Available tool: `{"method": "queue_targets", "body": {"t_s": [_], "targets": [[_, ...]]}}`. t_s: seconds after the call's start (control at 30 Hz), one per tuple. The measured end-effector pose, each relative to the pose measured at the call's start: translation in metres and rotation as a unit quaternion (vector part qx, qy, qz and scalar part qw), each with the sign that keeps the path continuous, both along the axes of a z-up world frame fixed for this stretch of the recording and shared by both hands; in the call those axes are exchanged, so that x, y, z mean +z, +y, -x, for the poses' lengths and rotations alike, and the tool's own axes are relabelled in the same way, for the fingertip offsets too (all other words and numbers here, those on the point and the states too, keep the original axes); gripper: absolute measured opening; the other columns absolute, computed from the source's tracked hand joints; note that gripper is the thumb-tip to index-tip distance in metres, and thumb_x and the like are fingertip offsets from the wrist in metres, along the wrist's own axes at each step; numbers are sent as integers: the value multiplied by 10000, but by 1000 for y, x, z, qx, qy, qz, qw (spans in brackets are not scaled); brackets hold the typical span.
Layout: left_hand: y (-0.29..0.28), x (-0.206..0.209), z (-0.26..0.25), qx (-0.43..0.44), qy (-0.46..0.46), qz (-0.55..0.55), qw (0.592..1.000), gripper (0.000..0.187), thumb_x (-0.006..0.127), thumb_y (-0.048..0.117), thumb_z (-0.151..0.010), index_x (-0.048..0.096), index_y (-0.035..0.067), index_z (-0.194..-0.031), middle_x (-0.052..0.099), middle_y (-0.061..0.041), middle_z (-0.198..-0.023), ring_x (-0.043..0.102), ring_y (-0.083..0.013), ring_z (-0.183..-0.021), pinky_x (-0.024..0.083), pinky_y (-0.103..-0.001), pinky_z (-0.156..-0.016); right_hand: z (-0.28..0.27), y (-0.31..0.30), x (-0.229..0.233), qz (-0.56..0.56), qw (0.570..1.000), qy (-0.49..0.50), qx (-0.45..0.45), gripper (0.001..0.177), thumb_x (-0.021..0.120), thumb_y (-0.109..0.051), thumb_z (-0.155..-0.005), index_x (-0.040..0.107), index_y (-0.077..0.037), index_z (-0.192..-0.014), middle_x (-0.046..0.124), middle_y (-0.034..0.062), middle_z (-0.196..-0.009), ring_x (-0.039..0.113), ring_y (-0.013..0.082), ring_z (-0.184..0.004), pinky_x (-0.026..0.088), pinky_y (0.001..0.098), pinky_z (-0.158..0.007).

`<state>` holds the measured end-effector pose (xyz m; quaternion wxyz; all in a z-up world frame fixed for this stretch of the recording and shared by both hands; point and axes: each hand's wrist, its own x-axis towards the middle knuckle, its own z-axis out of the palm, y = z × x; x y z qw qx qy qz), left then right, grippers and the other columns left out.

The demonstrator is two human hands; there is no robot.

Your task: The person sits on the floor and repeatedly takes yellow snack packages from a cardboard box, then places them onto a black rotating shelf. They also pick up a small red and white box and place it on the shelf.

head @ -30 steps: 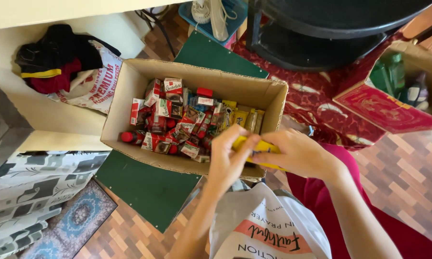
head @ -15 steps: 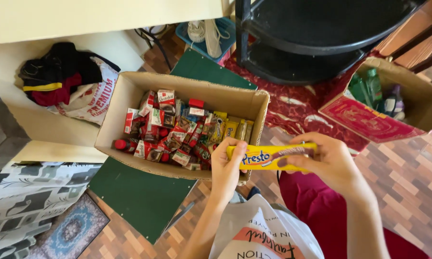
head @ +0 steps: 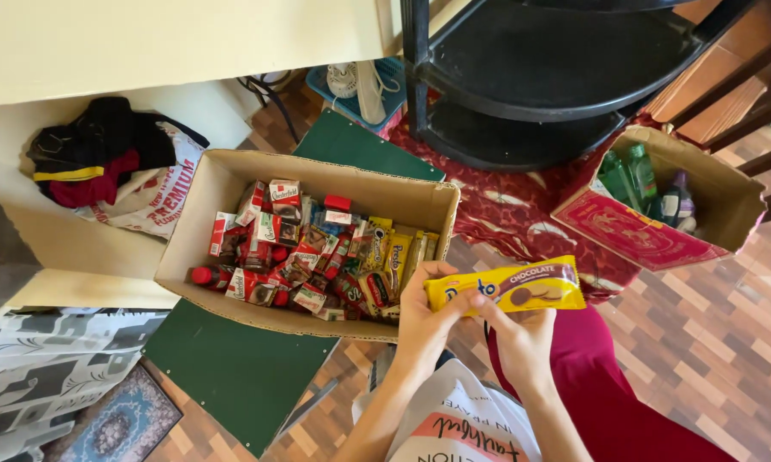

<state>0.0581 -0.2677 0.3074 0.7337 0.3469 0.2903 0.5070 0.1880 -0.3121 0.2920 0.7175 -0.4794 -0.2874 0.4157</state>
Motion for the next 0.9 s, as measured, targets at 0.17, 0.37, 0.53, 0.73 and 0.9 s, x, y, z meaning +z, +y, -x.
{"method": "queue_targets", "body": {"t_s": [0.17,0.37,0.53,0.73,0.9], "targets": [[2,13,6,-7,38,47,998,258,736,59,-933,589,46,-1145,699,-53,-977,698,-114,-840,578,-263,-635,-8,-2,-1,13,1000,15,-20,293,730,108,-873,642,28,-1142,704,101,-1046,691,167,-931,579,305,-830],[5,16,18,3,80,34,996,217,711,152,-954,650,66,-1143,711,-26,-978,702,-96,-842,573,-257,-631,-10,-6,-1,39,995,95,6,276,676,69,-907,663,57,-1183,726,136,-1122,707,198,-1007,581,333,-891],[10,6,26,3,64,71,995,212,682,234,-979,694,54,-1090,714,-28,-950,702,-106,-811,579,-274,-631,-12,-9,-19,34,993,117,14,290,664,62,-913,642,67,-1202,725,132,-1160,702,196,-1044,581,340,-929],[14,-2,29,55,79,76,992,265,608,273,-1034,696,26,-991,731,-33,-839,702,-100,-707,574,-266,-602,1,-8,-23,51,990,131,27,333,656,58,-923,641,68,-1256,710,140,-1188,688,193,-1084,557,339,-954],[17,1,30,127,161,-8,979,331,560,275,-1078,700,11,-937,678,-31,-736,636,-76,-586,515,-247,-483,9,-5,-27,55,989,139,3,314,647,59,-953,635,83,-1266,703,165,-1209,670,216,-1101,538,362,-992]]}}
